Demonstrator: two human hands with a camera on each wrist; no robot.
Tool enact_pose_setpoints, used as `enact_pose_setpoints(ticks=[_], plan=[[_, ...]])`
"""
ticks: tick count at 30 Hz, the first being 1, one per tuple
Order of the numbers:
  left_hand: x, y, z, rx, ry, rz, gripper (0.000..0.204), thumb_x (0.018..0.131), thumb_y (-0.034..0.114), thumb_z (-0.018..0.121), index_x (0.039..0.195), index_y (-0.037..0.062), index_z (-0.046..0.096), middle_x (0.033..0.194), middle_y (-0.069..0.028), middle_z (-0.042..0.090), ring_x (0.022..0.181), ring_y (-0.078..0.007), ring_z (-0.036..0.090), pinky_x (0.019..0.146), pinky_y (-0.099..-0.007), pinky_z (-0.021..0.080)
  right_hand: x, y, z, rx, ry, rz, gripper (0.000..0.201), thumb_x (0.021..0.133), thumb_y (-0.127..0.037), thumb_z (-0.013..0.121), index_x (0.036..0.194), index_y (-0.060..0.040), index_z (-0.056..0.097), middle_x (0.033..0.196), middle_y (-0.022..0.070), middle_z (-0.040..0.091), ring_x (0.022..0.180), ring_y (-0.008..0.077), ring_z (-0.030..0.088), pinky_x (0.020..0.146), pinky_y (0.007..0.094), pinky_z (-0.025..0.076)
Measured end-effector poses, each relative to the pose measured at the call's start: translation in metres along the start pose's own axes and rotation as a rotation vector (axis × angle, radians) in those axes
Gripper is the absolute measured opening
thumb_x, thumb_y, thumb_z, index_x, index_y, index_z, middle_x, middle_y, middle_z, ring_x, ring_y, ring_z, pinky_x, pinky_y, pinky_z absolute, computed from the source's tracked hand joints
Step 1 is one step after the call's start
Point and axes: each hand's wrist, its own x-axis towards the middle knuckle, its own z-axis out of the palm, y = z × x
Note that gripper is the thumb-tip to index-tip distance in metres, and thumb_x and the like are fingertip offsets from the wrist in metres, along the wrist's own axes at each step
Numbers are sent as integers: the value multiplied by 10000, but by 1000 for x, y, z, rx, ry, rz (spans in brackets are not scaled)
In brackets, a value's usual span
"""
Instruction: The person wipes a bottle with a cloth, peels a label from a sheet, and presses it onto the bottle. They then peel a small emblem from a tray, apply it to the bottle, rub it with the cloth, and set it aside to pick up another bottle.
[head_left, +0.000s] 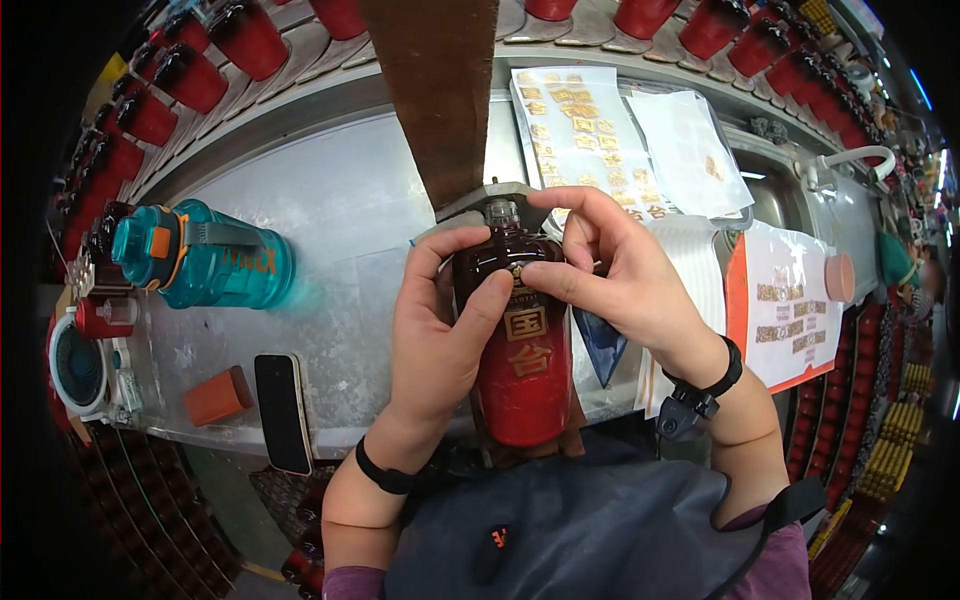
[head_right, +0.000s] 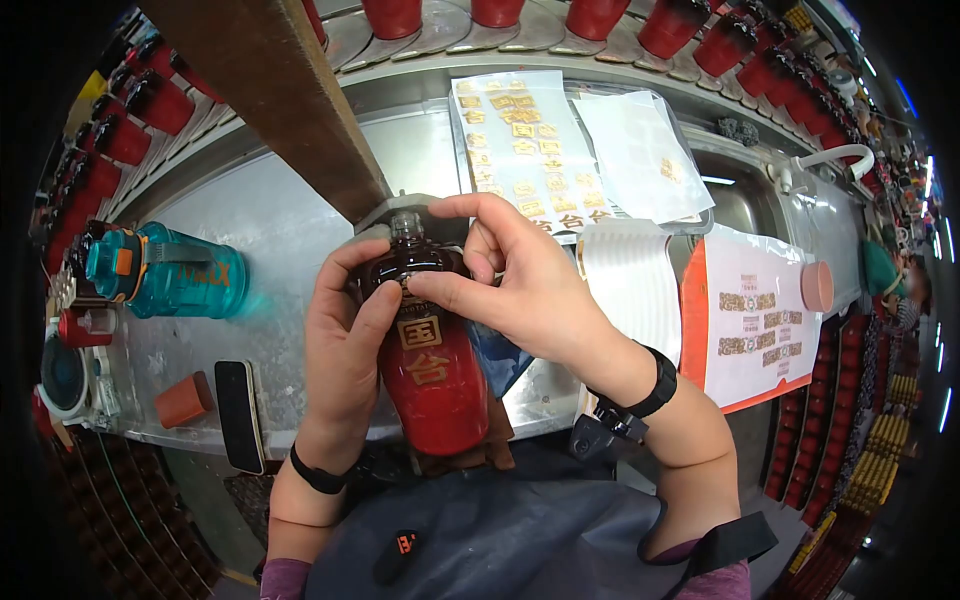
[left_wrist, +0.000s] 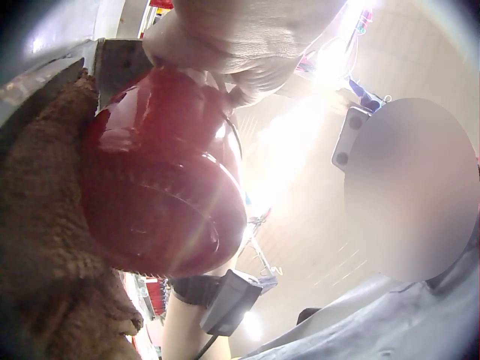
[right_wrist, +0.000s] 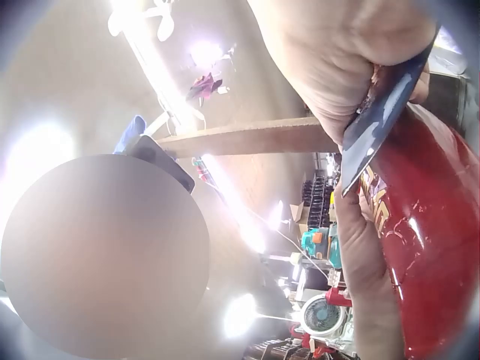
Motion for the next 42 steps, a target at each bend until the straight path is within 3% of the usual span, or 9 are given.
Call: enact_pose_setpoints(ticks=[14, 21, 27, 29, 42], plan=[[0, 1, -4, -63, -37, -34, 346, 976, 53, 610, 1294, 27, 477, 1188, -104, 628, 1093, -136, 594, 945, -285, 490, -1, 0, -4, 205, -29, 88, 559, 832, -136, 813, 1303, -17, 537, 740, -91, 409, 676, 8, 394, 603, 169, 331], [-1, 2, -6, -56, -40, -52, 360, 985, 74, 608, 1316, 33, 473, 1197, -101, 629, 1104, -138, 592, 955, -287, 486, -8, 4, 1, 5, -15, 14, 585, 816, -113, 820, 1325, -42, 542, 760, -87, 399, 699, 11, 401, 621, 170, 337], [-2, 0, -11, -69, -54, -38, 350, 996, 99, 598, 1320, 33, 484, 1211, -94, 620, 1109, -137, 588, 959, -280, 482, -8, 1, 1, 134, -9, 82, 566, 829, -110, 808, 1324, -33, 546, 749, -94, 408, 691, 5, 400, 625, 170, 336], [-2, -1, -13, -100, -46, -60, 349, 1000, 112, 595, 1324, 39, 487, 1233, -86, 604, 1109, -134, 586, 964, -276, 481, -6, 1, -1, 253, 2, 189, 532, 855, -123, 791, 1318, -24, 550, 722, -103, 411, 674, -2, 395, 620, 172, 328], [-4, -4, -2, 31, -1, 15, 384, 959, 70, 638, 1311, 47, 485, 1216, -69, 563, 1109, -128, 575, 919, -276, 512, -7, 10, 4, 169, -2, 83, 453, 872, -117, 774, 1272, -19, 585, 699, -107, 387, 642, -2, 369, 583, 175, 296]])
